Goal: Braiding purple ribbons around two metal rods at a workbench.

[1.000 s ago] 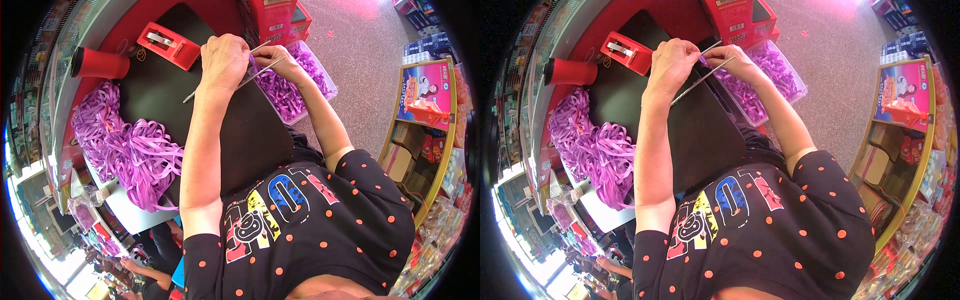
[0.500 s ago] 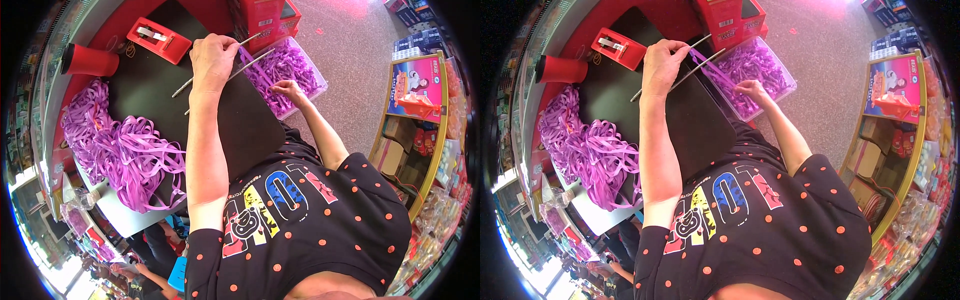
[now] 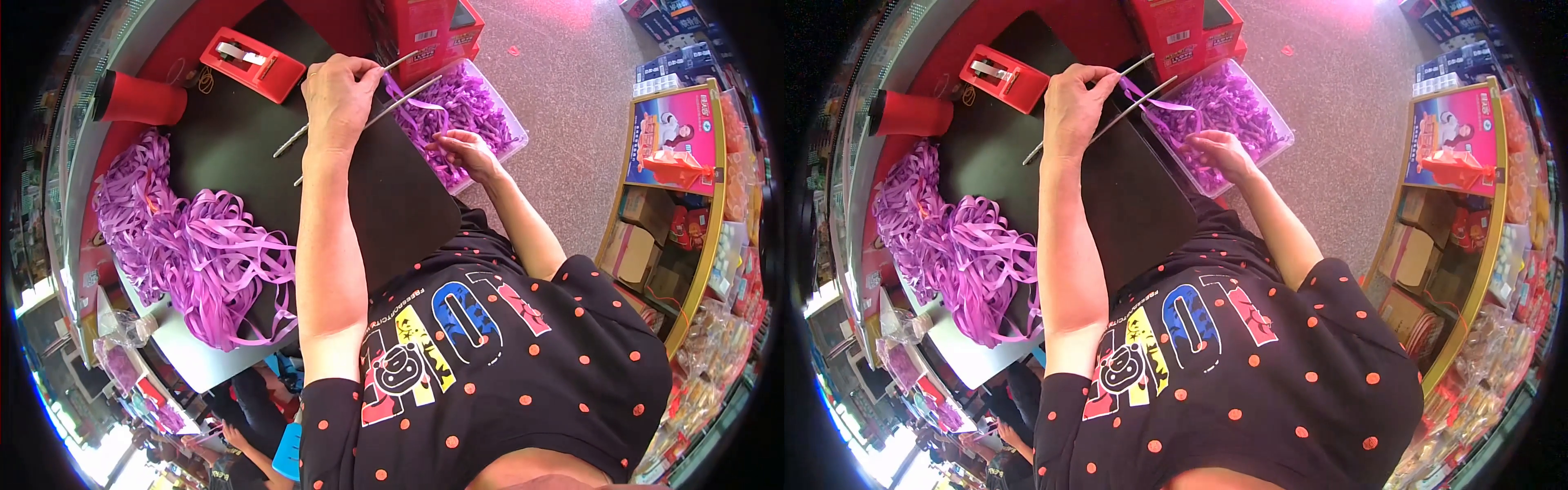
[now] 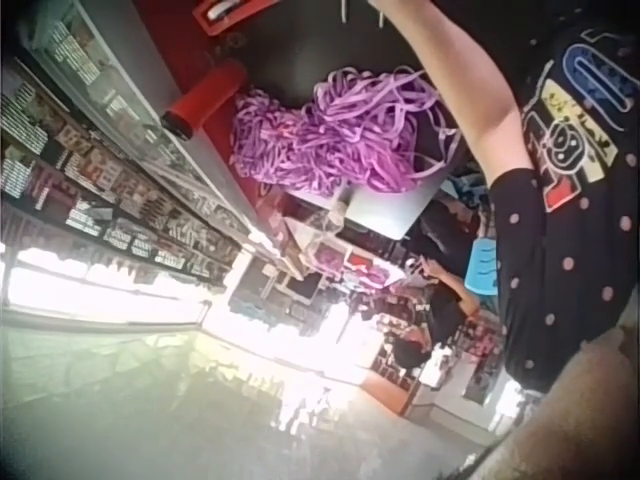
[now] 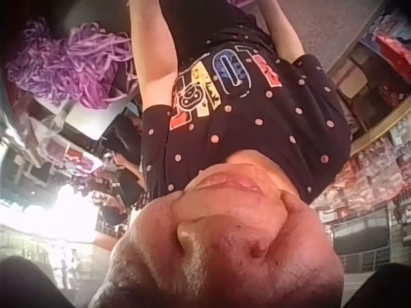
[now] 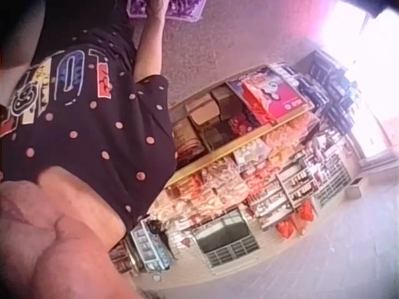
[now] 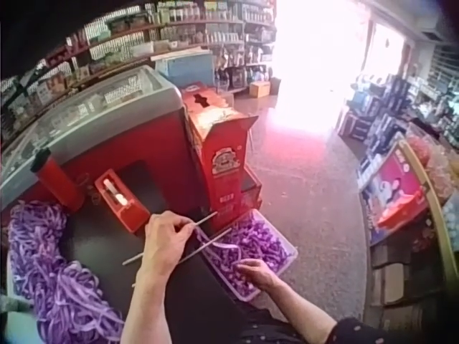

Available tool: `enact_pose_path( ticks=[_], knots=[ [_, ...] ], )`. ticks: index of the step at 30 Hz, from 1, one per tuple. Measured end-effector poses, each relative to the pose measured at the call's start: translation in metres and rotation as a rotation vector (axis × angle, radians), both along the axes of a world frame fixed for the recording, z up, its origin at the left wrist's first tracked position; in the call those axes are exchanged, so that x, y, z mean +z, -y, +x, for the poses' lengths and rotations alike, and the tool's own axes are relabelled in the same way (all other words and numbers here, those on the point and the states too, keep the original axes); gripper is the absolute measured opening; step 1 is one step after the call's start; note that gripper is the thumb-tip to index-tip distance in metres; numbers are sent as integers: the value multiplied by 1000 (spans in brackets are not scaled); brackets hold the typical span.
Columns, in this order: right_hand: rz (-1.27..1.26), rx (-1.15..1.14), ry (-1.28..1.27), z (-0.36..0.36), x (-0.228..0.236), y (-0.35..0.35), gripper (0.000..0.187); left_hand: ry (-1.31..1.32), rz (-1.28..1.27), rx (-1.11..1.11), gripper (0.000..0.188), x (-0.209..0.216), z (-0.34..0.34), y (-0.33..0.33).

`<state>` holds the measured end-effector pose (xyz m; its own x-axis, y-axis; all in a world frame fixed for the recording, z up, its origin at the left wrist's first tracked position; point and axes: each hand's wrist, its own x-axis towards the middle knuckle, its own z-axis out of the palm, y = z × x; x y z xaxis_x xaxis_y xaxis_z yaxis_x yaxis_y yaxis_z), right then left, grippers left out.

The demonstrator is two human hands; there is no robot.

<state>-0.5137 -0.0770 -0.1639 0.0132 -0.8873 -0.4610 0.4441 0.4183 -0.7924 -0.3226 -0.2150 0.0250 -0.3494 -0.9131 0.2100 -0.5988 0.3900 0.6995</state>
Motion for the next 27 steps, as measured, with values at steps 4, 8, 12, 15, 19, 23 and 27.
enact_pose_path(
  ticks=[4,8,12,15,19,23,27],
  knots=[
    [42,-288,75,-11,-36,4,17,21,-14,0,13,-2,-3,0],
    [-66,-527,-447,-15,-71,13,20,12,24,8,13,1,-4,-2],
    [-23,-355,-1036,-8,-45,19,34,72,-68,-2,21,-4,2,1],
    [90,-403,-592,-20,-66,19,34,45,-23,-9,18,0,-7,-1],
    [68,-345,86,-20,-63,19,23,0,12,9,17,-1,-5,2],
    [104,-173,548,-5,-15,17,24,31,-24,-6,22,-5,1,4],
    [94,-289,629,-10,-25,21,27,5,-31,-33,21,-7,-3,6]
  ],
)
